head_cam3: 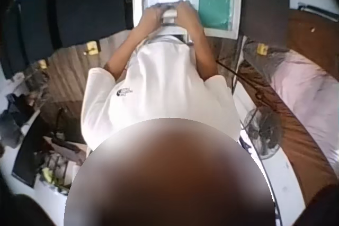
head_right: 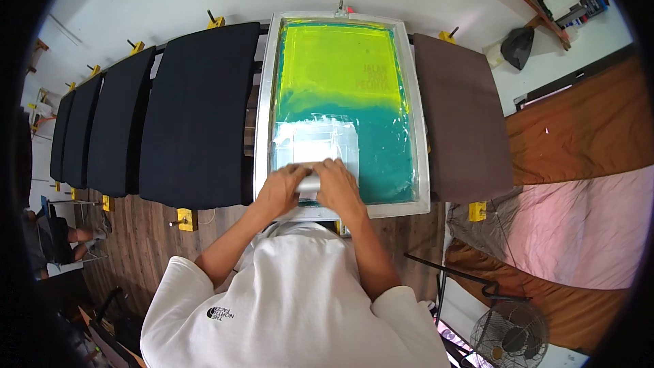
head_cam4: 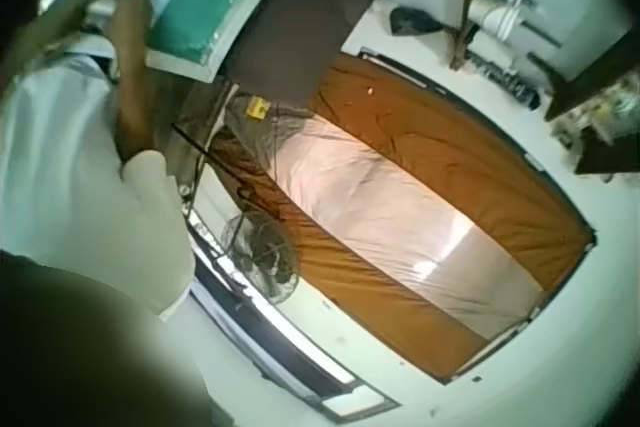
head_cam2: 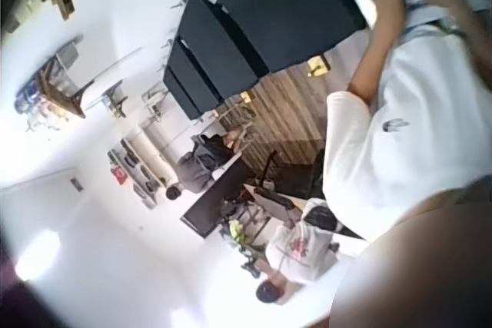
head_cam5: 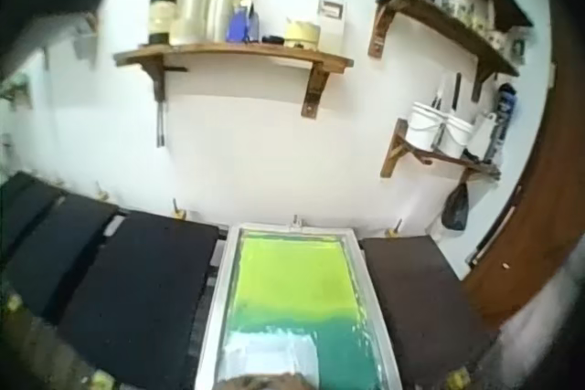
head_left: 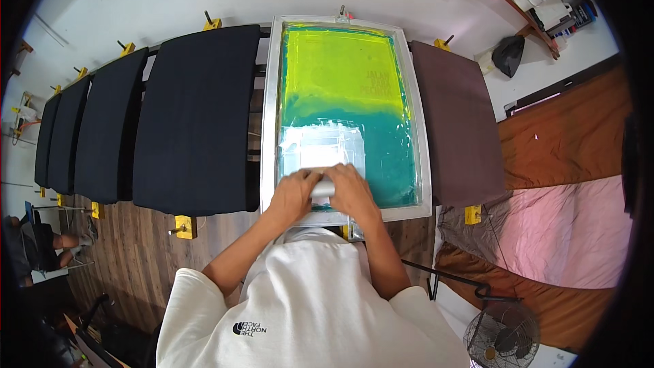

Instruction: Using a squeegee to apply ink through a screen onto a garment.

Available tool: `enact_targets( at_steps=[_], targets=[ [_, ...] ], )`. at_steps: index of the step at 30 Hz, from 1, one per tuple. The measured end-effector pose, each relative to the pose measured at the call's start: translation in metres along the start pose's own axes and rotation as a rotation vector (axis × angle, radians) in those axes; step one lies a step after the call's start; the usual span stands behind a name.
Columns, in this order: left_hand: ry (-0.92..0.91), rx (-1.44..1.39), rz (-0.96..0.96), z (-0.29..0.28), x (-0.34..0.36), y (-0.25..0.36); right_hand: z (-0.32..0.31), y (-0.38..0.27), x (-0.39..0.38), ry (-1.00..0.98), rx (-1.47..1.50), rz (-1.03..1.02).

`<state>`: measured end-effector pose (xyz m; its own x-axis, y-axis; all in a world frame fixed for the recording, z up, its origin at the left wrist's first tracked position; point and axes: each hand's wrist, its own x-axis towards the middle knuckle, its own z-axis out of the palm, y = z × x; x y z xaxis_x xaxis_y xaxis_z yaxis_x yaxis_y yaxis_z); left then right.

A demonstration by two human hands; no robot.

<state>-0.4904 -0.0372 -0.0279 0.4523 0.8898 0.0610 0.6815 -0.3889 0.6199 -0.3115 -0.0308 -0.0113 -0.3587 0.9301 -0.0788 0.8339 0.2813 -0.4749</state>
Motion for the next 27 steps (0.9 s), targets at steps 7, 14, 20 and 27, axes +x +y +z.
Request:
enact_targets(
  at_steps=[7,14,20,27],
  targets=[
    [-0.133,-0.120,-0.045,-0.014,-0.031,0.032,-0.018,-0.014,-0.032,-0.265,-0.006,0.088],
    [0.024,0.011,-0.071,-0.019,0.060,-0.016,-0.040,0.010,0.066,-0.138,-0.080,0.031],
    [0.020,0.032,-0.044,0.003,0.018,-0.003,0.000,0.015,0.018,0.022,-0.040,-0.018],
    [-0.171,-0.030,-0.051,-0.005,-0.043,0.032,-0.001,-0.017,-0.053,-0.146,0.024,0.051]
  ],
)
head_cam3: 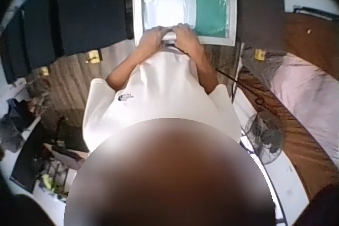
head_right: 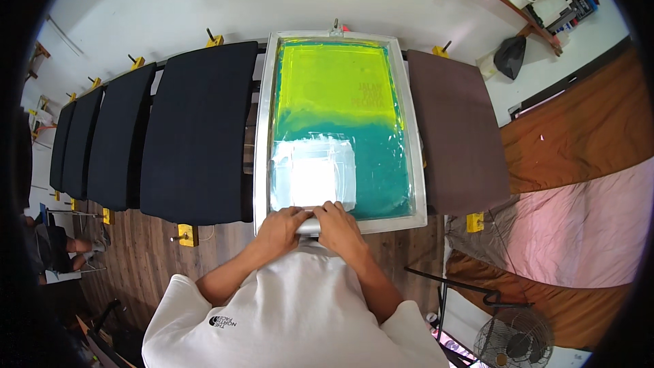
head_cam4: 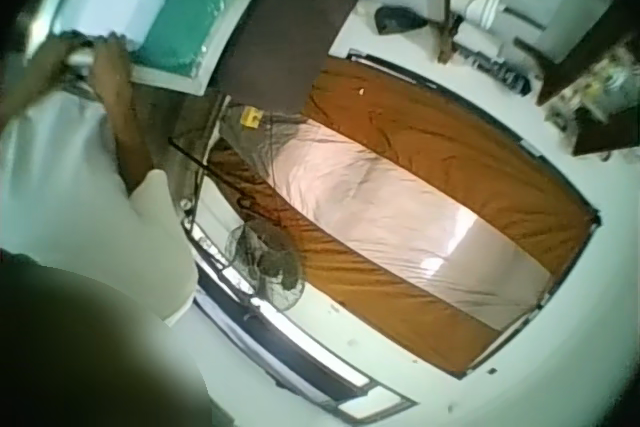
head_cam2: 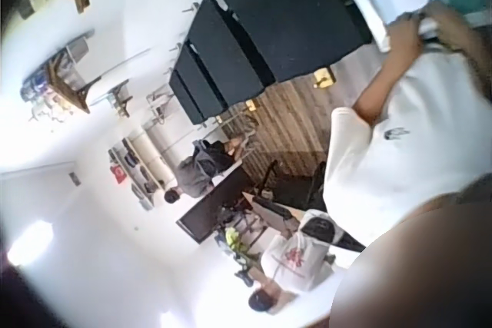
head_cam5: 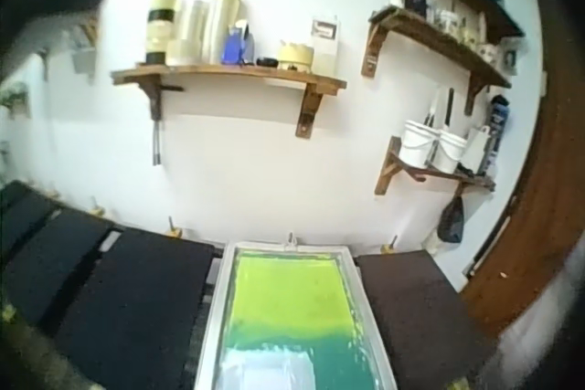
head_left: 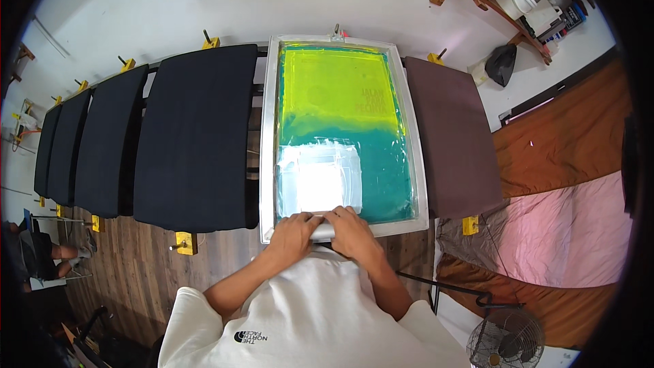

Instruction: Using a squeegee to apply ink through a screen onto a garment.

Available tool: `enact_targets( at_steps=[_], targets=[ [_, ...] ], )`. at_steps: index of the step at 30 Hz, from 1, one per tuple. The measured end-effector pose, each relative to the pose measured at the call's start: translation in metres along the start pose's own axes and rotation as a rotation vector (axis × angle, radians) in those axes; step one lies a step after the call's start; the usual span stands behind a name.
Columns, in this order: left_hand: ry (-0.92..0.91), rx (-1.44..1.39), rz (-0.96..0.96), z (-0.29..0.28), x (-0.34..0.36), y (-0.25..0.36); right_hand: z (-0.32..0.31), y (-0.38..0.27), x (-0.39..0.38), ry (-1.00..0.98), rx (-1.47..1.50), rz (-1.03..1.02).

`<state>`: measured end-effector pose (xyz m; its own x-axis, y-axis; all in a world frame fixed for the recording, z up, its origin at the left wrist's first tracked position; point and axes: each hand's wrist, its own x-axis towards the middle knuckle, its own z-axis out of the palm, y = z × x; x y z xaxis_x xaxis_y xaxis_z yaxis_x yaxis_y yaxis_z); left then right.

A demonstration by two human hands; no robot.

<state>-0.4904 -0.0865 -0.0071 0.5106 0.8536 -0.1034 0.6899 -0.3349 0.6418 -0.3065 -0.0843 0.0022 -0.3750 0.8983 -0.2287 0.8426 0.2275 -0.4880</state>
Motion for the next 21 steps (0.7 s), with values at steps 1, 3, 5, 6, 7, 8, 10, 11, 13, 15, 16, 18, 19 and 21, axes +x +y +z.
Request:
enact_targets(
  at_steps=[1,3,5,6,7,8,10,11,13,15,16,18,19,21],
  targets=[
    [-0.024,0.013,0.005,-0.009,0.005,0.000,-0.009,-0.003,0.005,-0.060,-0.015,0.002],
    [0.008,0.051,0.021,-0.024,0.024,-0.005,-0.024,0.003,0.031,-0.080,-0.027,-0.027],
    [0.128,0.057,0.033,-0.030,0.050,-0.018,-0.042,0.003,0.063,-0.055,-0.085,-0.015],
    [0.212,0.052,0.026,-0.029,0.065,-0.026,-0.045,0.006,0.080,-0.017,-0.138,-0.020],
    [0.261,0.023,0.011,-0.032,0.076,-0.029,-0.045,0.010,0.091,0.058,-0.150,-0.040],
    [0.306,-0.008,0.048,-0.032,0.087,-0.037,-0.045,0.013,0.099,0.080,-0.132,-0.005],
    [0.312,-0.045,0.045,-0.029,0.096,-0.044,-0.036,0.016,0.107,0.138,-0.119,0.003],
    [0.322,-0.030,0.051,-0.023,0.092,-0.044,-0.031,0.019,0.104,0.137,-0.116,0.002],
    [0.336,0.011,0.056,-0.007,0.077,-0.042,-0.018,0.025,0.085,0.203,-0.019,-0.078],
    [0.260,0.056,0.050,0.008,0.052,-0.033,-0.010,0.022,0.060,0.162,0.024,-0.081],
    [0.243,0.048,0.054,0.010,0.039,-0.025,-0.009,0.015,0.045,0.121,0.018,-0.050],
    [0.151,0.046,0.049,0.011,0.014,-0.010,-0.003,0.006,0.017,0.083,0.019,-0.014],
    [0.154,0.052,0.056,0.015,0.003,-0.008,0.003,0.002,0.006,0.082,0.007,-0.009],
    [0.170,0.059,0.070,0.006,0.000,-0.004,-0.002,-0.003,0.003,0.090,-0.016,-0.010]
  ],
)
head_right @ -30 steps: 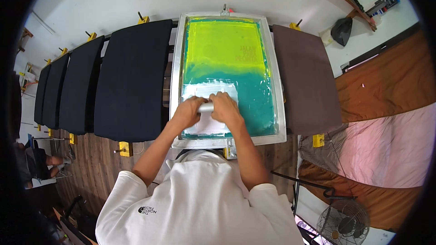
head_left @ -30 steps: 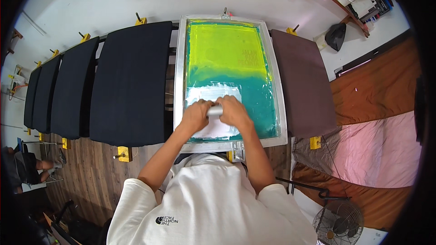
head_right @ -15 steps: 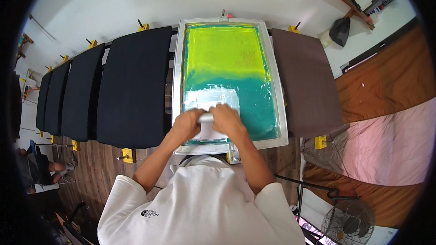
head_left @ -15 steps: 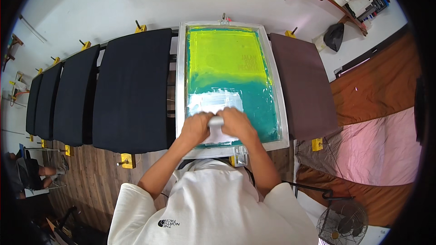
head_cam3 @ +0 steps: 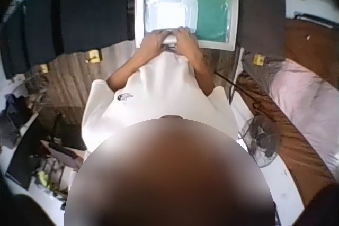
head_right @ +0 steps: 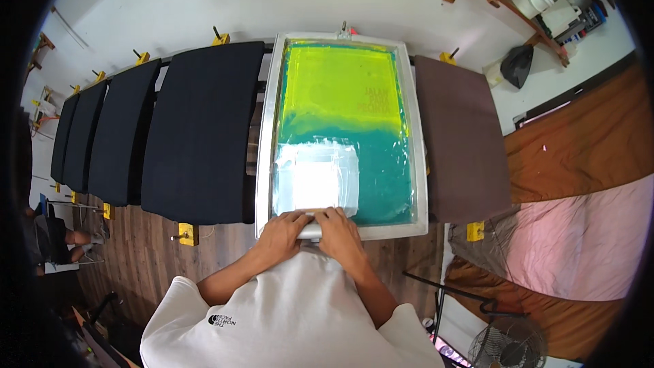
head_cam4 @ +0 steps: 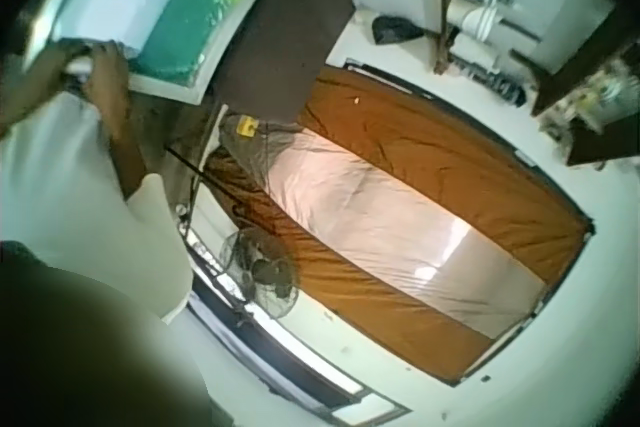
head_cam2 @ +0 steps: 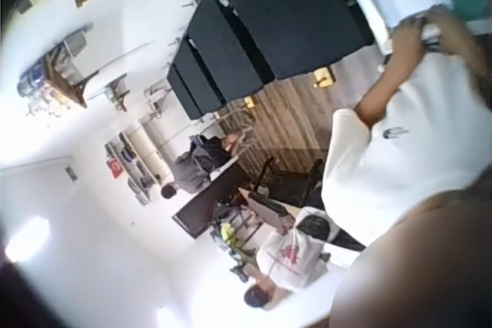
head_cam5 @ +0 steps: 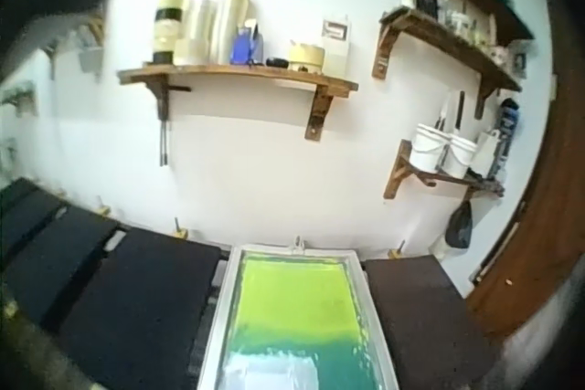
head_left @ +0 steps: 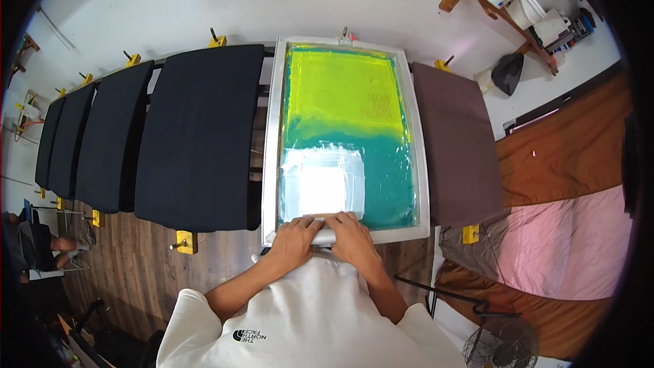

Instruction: Using a squeegee to apply ink through a screen onto a garment.

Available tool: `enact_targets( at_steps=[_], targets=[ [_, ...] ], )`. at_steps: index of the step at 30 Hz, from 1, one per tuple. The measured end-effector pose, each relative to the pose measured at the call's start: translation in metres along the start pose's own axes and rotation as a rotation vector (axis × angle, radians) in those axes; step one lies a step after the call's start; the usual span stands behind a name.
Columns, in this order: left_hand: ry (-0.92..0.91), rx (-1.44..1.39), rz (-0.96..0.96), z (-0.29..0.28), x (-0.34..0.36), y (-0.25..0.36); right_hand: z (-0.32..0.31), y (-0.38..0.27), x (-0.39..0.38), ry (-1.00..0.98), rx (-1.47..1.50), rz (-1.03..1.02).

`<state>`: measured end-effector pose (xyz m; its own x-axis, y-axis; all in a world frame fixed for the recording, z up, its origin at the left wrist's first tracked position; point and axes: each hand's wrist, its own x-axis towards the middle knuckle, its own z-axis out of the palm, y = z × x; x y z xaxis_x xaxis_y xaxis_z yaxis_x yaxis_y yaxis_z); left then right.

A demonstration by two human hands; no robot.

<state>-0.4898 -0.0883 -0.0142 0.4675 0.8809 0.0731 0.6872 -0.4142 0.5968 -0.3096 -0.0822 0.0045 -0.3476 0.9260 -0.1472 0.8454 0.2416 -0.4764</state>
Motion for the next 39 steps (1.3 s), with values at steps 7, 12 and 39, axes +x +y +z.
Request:
enact_targets(
  at_steps=[7,12,39],
  targets=[
    [-0.129,0.044,-0.180,-0.029,0.079,-0.023,-0.041,0.013,0.082,-0.158,-0.118,0.047],
    [0.060,-0.038,-0.101,-0.005,0.088,-0.042,-0.021,0.033,0.095,0.026,-0.107,-0.015],
    [0.119,-0.006,0.029,0.019,0.013,-0.017,0.017,0.023,0.023,0.137,0.024,-0.123]
  ],
)
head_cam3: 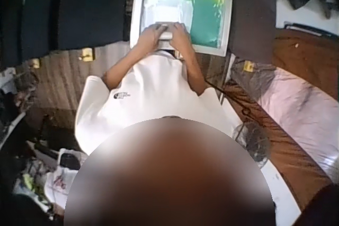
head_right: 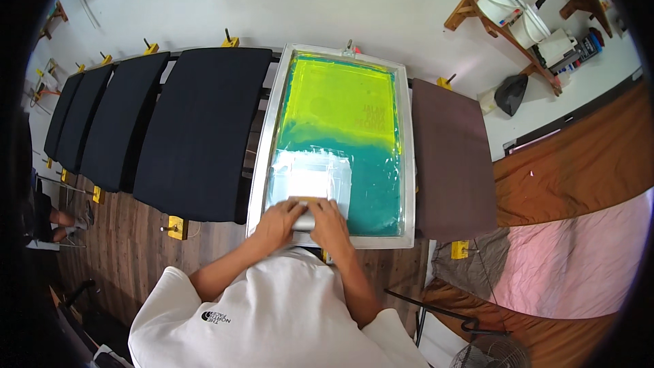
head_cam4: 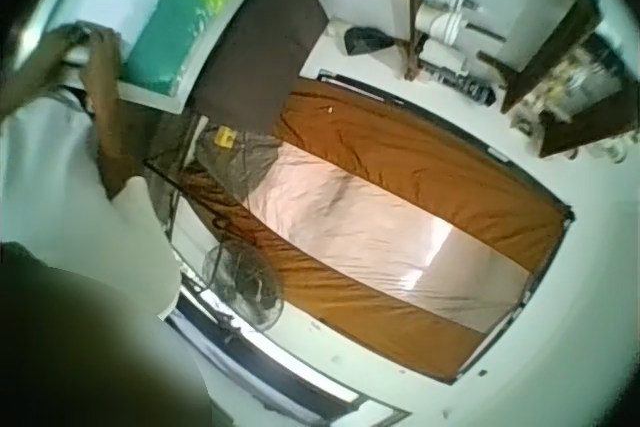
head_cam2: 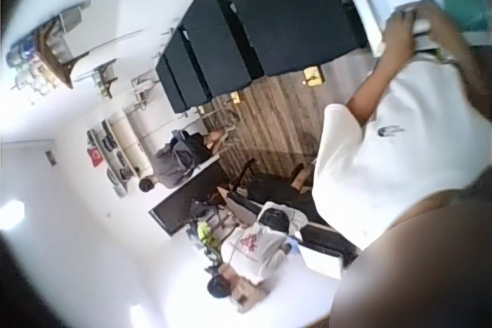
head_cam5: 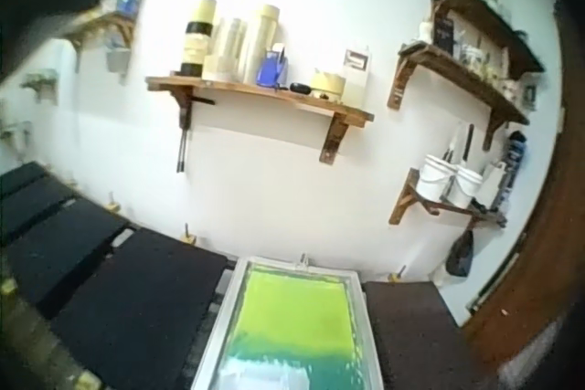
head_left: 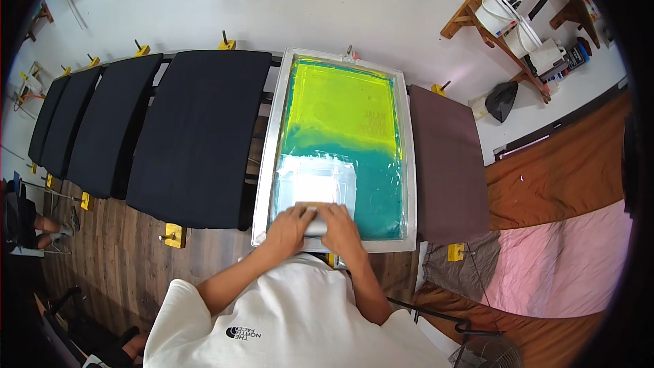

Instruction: Using a squeegee to apply ink through a screen onto a garment.

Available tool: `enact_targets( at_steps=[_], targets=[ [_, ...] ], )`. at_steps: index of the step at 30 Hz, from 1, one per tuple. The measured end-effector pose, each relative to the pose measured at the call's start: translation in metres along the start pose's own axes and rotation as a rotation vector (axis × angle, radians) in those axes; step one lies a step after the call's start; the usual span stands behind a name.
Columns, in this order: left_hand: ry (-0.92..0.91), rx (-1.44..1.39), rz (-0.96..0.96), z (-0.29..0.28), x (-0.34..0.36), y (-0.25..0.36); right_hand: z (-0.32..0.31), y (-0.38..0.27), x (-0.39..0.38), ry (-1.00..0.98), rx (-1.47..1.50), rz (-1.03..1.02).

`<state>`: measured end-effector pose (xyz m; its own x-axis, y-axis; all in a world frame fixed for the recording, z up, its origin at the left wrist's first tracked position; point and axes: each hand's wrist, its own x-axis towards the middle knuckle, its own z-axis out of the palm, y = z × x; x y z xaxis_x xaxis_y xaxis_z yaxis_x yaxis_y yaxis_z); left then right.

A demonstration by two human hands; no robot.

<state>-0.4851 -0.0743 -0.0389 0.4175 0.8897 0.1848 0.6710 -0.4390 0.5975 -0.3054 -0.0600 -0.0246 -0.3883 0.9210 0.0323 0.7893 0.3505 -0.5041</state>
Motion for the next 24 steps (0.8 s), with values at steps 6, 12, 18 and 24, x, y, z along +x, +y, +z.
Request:
enact_targets(
  at_steps=[6,12,18,24],
  targets=[
    [-0.243,-0.076,-0.107,-0.023,0.006,0.019,-0.029,-0.019,-0.004,-0.284,-0.063,0.157],
    [-0.078,-0.012,-0.134,-0.031,0.080,-0.018,-0.034,0.007,0.079,-0.112,-0.154,0.122],
    [-0.035,-0.052,-0.033,-0.006,0.050,-0.024,-0.001,0.009,0.041,0.062,-0.078,0.098],
    [-0.047,-0.026,-0.039,-0.010,-0.009,0.013,-0.009,-0.022,-0.017,-0.024,0.004,0.107]
  ],
)
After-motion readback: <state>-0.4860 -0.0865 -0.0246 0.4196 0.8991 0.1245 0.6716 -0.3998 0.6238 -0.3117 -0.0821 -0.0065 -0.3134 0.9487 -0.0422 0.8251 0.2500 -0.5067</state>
